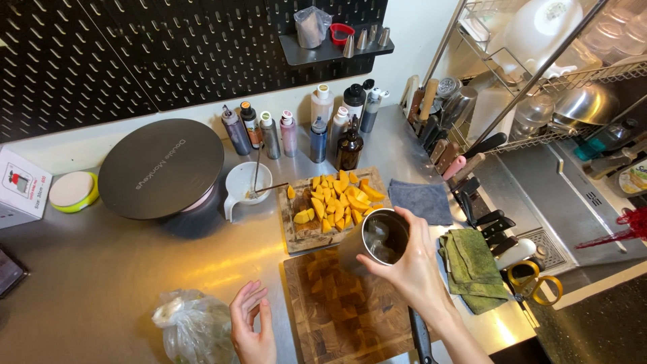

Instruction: Slicing grapes and preparing fruit on a cutting board at a bakery station.

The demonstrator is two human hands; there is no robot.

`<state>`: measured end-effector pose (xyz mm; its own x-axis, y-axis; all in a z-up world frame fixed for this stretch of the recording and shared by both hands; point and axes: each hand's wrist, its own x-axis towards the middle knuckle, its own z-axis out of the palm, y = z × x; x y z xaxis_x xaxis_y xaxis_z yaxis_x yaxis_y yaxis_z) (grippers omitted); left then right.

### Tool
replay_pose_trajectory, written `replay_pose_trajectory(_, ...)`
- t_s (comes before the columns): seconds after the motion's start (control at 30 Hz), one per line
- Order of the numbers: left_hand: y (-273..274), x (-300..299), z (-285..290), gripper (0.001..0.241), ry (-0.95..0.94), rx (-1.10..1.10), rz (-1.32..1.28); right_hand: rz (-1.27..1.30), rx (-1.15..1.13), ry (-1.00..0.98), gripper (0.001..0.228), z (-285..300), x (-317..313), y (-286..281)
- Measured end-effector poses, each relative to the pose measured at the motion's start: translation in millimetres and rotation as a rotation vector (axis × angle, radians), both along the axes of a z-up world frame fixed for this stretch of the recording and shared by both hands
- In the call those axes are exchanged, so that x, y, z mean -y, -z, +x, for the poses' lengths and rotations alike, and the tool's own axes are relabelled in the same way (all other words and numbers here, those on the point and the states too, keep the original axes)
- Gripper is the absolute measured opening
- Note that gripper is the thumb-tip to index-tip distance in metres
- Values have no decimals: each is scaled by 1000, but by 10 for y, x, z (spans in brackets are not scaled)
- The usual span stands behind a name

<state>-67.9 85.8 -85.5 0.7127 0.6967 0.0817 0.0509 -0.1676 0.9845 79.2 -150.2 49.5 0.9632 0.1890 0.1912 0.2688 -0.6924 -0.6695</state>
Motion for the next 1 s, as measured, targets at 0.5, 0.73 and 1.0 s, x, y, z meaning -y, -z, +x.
replay_pose_trajectory(0.5,63,10,-41,43,-24,14,4,6,96,26,107,-47,38,-72)
replay_pose_trajectory(0.73,-43,55,-46,41,-37,-21,3,-27,53,1,110,-40,55,-162)
replay_pose_trajectory(1.0,-34,23,-49,42,-22,-11,7,-94,93,-37,120,36,44,-18)
